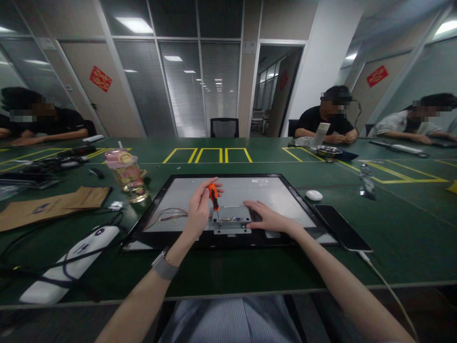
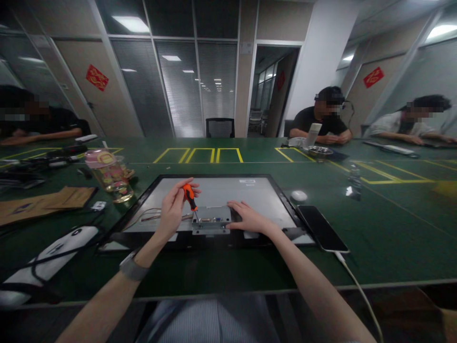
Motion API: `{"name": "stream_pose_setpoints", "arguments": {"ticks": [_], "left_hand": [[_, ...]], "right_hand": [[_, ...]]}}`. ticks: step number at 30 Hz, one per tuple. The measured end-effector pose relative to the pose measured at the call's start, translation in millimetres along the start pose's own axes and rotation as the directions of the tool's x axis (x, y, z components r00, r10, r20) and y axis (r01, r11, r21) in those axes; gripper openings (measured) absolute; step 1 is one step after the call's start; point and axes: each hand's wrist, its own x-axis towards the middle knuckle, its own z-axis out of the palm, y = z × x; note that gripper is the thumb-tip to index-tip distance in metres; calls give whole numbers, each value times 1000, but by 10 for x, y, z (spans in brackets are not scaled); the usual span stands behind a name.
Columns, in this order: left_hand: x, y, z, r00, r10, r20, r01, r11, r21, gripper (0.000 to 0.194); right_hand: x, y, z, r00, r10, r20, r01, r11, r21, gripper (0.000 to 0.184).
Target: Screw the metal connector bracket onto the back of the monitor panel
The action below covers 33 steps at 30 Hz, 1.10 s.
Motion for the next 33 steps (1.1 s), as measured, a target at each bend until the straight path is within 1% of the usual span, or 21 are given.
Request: {"name": "stream_pose_setpoints", "arguments": {"ticks": [3, 5, 7, 9, 11, 12, 14, 17, 19, 21, 24, 26, 30, 33], "left_hand": [[0, -4, -2, 1000, -16, 11, 16, 999, -31, 36], [2, -7, -9, 1000, -21, 12, 21, 1000, 1, 35], [7, -15, -18, 1000, 8, 2, -8, 997, 73, 30], [14, -21, -24, 998, 63, -9, -61, 988, 139, 24], [18, -17, -26, 994, 104, -14, -100, 980, 173, 20], [19, -11, -26, 995, 104, -9, -101, 979, 177, 20], [15, 6, -22, 997, 73, 4, -73, 986, 148, 23], [5, 23, -13, 1000, -1, 10, 0, 999, 32, 32], [3, 20, -9, 1000, -22, 5, 22, 1000, -1, 34], [7, 8, -10, 1000, 4, -10, -4, 999, 45, 30], [21, -2, -14, 995, 95, -41, -87, 984, 155, 21], [25, 9, -14, 991, 124, -45, -114, 977, 182, 19], [13, 42, -9, 999, 36, -1, -36, 994, 105, 29], [0, 32, -15, 1000, -9, 4, 9, 999, 44, 33]], "right_hand": [[-2, 9, 6, 1000, 0, -1, 0, 1000, -1, 82], [-5, 19, 9, 1000, 3, -5, -3, 1000, 8, 83], [-5, 32, 13, 1000, 3, -6, -2, 1000, 15, 83], [-2, 39, 15, 1000, -1, -2, 1, 1000, 15, 83], [1, 34, 13, 1000, -1, 5, 1, 1000, 8, 83], [2, 25, 9, 1000, 1, 7, -1, 1000, 4, 83], [0, 1, -1, 1000, 11, 8, -11, 1000, -1, 84], [-6, -27, -14, 1000, 13, 3, -13, 1000, -4, 82], [-10, -31, -16, 1000, 8, 0, -8, 1000, -2, 81], [-12, -25, -15, 1000, 10, 1, -10, 1000, 3, 82], [-12, -9, -11, 1000, 16, 6, -16, 1000, 7, 83], [-9, 1, -7, 1000, 15, 10, -15, 1000, 2, 84], [-1, 23, 8, 1000, 11, 11, -11, 1000, -5, 85], [2, 38, 23, 1000, -8, -5, 8, 1000, 3, 84]]}}
